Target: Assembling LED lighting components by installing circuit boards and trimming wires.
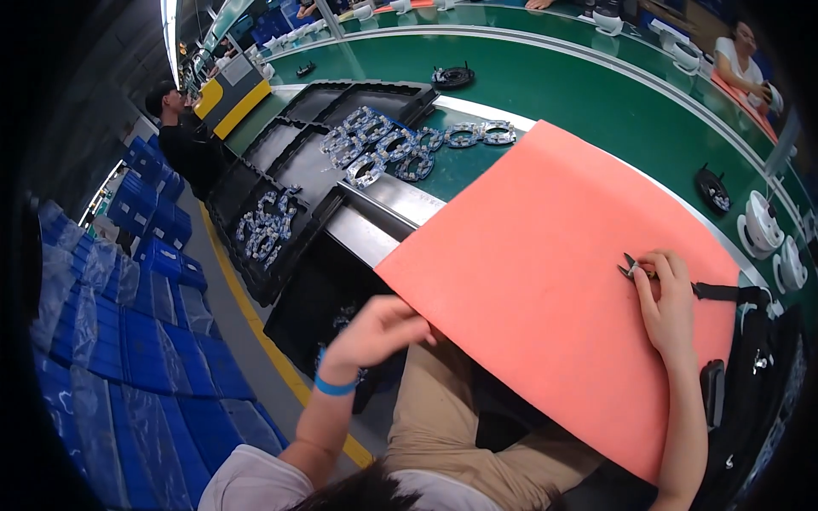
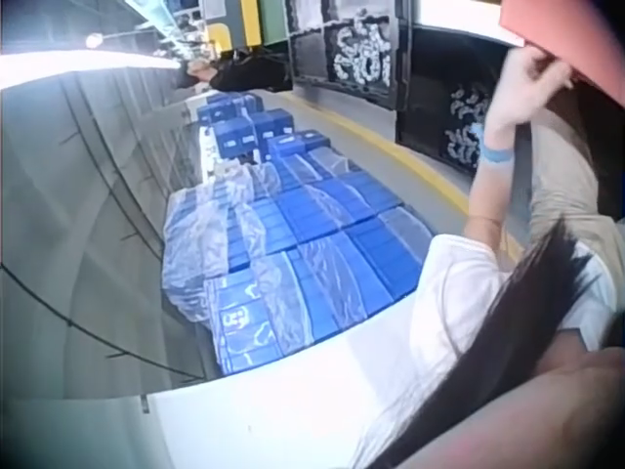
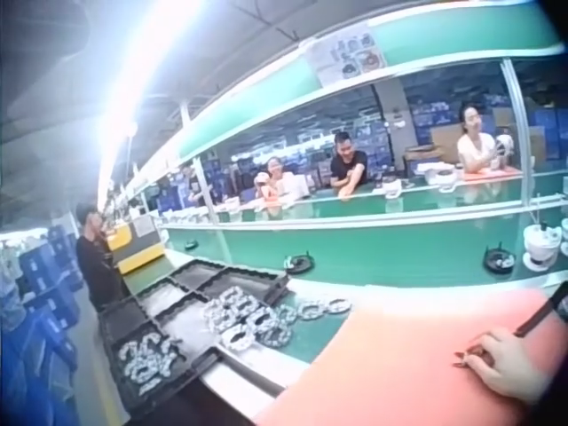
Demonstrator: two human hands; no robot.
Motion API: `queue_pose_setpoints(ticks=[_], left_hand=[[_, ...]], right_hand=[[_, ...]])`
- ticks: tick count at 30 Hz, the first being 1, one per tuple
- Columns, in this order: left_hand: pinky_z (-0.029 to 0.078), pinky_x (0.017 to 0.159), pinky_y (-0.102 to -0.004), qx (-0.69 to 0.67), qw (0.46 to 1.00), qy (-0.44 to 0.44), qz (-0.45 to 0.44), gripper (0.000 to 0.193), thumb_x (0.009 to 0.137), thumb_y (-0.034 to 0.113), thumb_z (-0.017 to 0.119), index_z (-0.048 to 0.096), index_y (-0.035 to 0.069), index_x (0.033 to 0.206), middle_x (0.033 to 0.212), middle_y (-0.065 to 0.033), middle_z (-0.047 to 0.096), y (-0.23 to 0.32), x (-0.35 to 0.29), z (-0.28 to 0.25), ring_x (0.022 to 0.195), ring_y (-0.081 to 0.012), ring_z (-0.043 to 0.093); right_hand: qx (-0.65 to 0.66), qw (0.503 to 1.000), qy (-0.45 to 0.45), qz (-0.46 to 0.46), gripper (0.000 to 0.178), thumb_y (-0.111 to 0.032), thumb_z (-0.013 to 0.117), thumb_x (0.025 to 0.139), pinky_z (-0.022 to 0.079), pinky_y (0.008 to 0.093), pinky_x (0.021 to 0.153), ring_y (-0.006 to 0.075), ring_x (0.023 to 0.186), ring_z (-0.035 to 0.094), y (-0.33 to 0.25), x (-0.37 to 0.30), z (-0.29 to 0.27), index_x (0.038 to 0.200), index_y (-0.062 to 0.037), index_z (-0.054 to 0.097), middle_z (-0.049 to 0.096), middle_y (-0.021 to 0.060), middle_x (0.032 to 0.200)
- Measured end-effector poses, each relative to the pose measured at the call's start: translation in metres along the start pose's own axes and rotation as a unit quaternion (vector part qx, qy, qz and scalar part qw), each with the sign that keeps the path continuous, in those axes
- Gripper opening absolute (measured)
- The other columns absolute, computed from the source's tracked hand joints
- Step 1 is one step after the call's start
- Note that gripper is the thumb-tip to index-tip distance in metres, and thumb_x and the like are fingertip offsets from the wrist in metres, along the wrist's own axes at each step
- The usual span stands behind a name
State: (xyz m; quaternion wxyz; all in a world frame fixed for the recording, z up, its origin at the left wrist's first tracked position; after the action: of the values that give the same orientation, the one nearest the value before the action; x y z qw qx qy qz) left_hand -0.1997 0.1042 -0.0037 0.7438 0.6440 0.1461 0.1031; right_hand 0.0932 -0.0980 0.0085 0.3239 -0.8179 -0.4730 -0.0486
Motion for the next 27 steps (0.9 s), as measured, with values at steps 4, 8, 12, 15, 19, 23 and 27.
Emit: queue_pose_setpoints(ticks=[4,8,12,15,19,23,27], left_hand=[[0.042,0.056,-0.0205,0.323,0.943,0.075,0.018,0.026,0.086,0.021,0.06,0.062,-0.004,0.081,0.067,-0.0008,0.06,0.045,0.013,-0.039,0.063,-0.0023,0.05],[0.041,0.051,-0.0227,0.373,0.916,0.146,-0.015,0.034,0.085,0.028,0.061,0.062,-0.002,0.069,0.056,-0.0046,0.057,0.079,0.018,-0.061,0.054,-0.0053,0.051],[0.044,0.065,-0.0331,0.579,0.731,0.331,0.147,0.029,0.076,0.026,0.067,0.058,0.001,0.087,0.084,-0.0137,0.058,0.082,0.075,-0.086,0.076,-0.0233,0.056],[0.042,0.082,-0.0393,0.731,0.573,0.339,0.148,0.046,0.068,0.025,0.07,0.053,0.004,0.105,0.107,-0.0164,0.051,0.064,0.114,-0.111,0.102,-0.0324,0.048],[0.044,0.076,-0.0403,0.825,0.488,0.274,0.083,0.032,0.067,0.016,0.068,0.055,0.005,0.094,0.096,-0.0128,0.058,0.054,0.144,-0.131,0.092,-0.0282,0.057],[0.05,0.066,-0.0401,0.818,0.498,0.264,0.115,0.017,0.071,0.001,0.055,0.053,0.005,0.087,0.086,-0.0109,0.06,0.081,0.132,-0.124,0.08,-0.0298,0.061],[0.049,0.067,-0.0404,0.735,0.534,0.32,0.268,0.025,0.072,-0.007,0.05,0.055,0.003,0.094,0.085,-0.0123,0.061,0.12,0.09,-0.12,0.081,-0.0322,0.059]], right_hand=[[-0.004,1.0,0.008,-0.009,0.011,-0.006,0.054,0.084,0.042,0.0318,0.077,0.0241,0.085,0.052,0.0,0.0,0.001,0.091,0.001,0.053,0.052,0.0107,0.093],[0.01,1.0,0.015,-0.004,0.011,-0.005,0.055,0.081,0.041,0.0327,0.077,0.0254,0.086,0.051,0.004,-0.002,0.0,0.09,0.0017,0.053,0.052,0.0111,0.092],[0.008,1.0,0.021,-0.018,0.01,-0.005,0.055,0.08,0.041,0.0328,0.077,0.025,0.085,0.052,0.006,-0.002,-0.002,0.088,0.0017,0.054,0.051,0.0114,0.091],[0.018,1.0,0.021,-0.014,0.011,-0.005,0.055,0.08,0.041,0.033,0.077,0.0247,0.086,0.053,0.007,-0.001,0.0,0.088,0.0017,0.054,0.052,0.0115,0.091],[0.029,0.999,0.02,-0.013,0.011,-0.006,0.056,0.08,0.042,0.0344,0.077,0.0257,0.086,0.054,0.011,0.0,0.001,0.087,0.0011,0.055,0.052,0.0114,0.092],[0.009,1.0,0.02,-0.023,0.011,-0.01,0.057,0.081,0.041,0.0354,0.077,0.0262,0.086,0.053,0.011,-0.001,-0.001,0.087,-0.0004,0.056,0.053,0.0104,0.089],[0.01,0.993,0.094,-0.063,0.014,-0.013,0.057,0.082,0.043,0.0338,0.074,0.0252,0.084,0.056,0.001,0.002,-0.011,0.089,-0.001,0.057,0.057,0.0106,0.09]])
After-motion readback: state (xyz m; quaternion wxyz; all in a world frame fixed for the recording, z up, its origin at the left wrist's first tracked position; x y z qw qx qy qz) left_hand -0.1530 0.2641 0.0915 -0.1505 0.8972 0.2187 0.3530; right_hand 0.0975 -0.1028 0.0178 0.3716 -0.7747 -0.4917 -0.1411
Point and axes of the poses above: each hand's wrist, its own x-axis towards the middle knuckle, its own z-axis out of the palm, y = z × x, the point moved 1 cm from there along x, towards the middle knuckle
